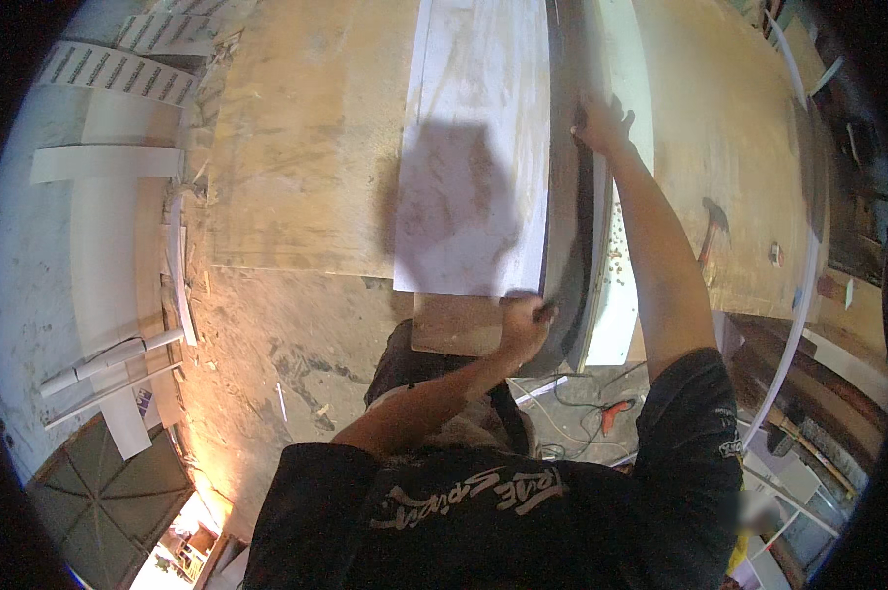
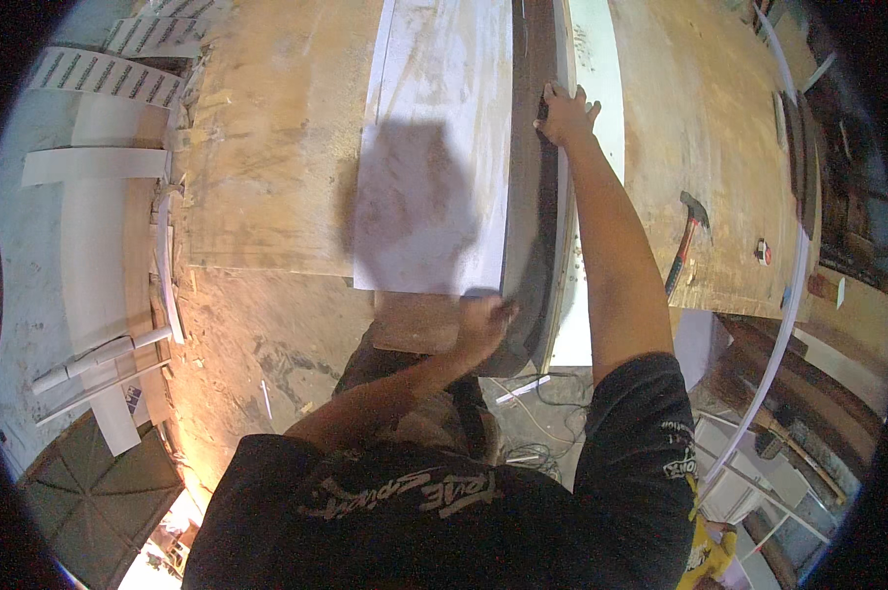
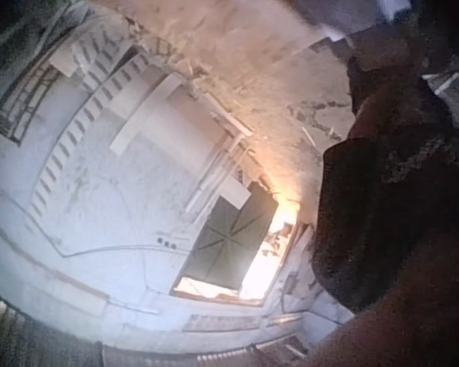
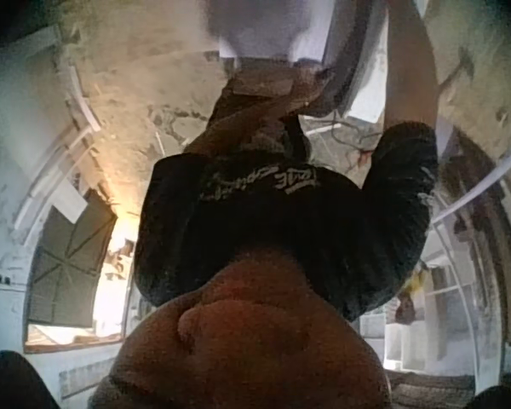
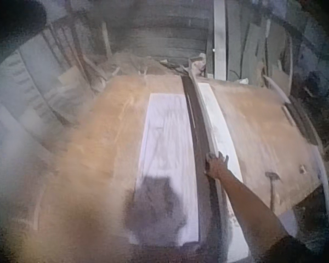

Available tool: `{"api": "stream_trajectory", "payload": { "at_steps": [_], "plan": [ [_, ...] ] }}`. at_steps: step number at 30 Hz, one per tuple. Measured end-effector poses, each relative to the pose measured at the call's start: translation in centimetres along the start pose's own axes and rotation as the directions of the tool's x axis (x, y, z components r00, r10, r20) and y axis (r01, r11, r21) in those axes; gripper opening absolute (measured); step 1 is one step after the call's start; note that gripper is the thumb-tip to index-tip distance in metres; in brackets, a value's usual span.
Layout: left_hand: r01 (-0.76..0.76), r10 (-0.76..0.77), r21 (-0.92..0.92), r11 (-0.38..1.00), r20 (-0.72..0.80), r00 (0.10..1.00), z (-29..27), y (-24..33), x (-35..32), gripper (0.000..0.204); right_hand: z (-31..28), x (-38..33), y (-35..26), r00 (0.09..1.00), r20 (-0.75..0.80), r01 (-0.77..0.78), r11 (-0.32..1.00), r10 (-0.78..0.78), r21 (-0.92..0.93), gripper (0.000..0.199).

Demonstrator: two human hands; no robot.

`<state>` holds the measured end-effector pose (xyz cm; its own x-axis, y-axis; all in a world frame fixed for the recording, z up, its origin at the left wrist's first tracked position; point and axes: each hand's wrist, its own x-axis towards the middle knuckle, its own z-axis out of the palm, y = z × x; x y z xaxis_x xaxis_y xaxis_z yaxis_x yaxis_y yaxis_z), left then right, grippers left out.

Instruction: The person positions a brown board against a white structural piece on a table, uses a pencil to mark a line on the board, and then carries the board while walking across a workshop.

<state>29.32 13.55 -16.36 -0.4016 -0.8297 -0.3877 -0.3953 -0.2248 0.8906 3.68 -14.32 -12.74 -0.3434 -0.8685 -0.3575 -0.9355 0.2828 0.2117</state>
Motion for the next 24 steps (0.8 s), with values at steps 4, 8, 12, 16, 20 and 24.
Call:
{"api": "stream_trajectory", "payload": {
  "at_steps": [4, 8, 12, 16, 20, 24],
  "plan": [
    [0.169, -0.17, 0.024, 0.985, 0.016, 0.985, 0.9, -0.7, -3.1, 0.034, 0.1, -0.1, 0.0, 0.999, -0.032, 0.016, 0.999, -0.015, 0.029, 0.082],
    [0.112, -0.111, 0.116, 0.987, -0.017, 0.994, 1.1, -0.4, -2.5, 0.037, 0.2, -0.1, 0.0, 0.999, -0.045, 0.007, 1.0, -0.007, 0.017, 0.08],
    [0.139, -0.135, 0.102, 0.985, -0.042, 0.99, 1.3, -0.1, -2.0, 0.036, 0.4, -0.1, 0.0, 0.999, -0.045, 0.0, 1.0, 0.001, 0.018, 0.077],
    [0.131, -0.127, 0.096, 0.987, -0.043, 0.991, 1.2, 0.0, -1.1, 0.036, 0.9, 0.0, 0.0, 0.995, -0.099, 0.009, 0.999, -0.006, 0.035, 0.074],
    [0.016, -0.009, 0.069, 0.998, -0.097, 0.995, 0.6, 0.4, 0.1, 0.037, 1.2, 0.1, 0.0, 0.993, -0.115, 0.005, 1.0, -0.002, 0.027, 0.071],
    [0.091, -0.089, 0.017, 0.996, -0.082, 0.993, 0.7, 1.1, 1.1, 0.035, 1.3, 0.1, 0.2, 0.996, -0.09, -0.001, 1.0, 0.0, -0.009, 0.07]
  ]
}}
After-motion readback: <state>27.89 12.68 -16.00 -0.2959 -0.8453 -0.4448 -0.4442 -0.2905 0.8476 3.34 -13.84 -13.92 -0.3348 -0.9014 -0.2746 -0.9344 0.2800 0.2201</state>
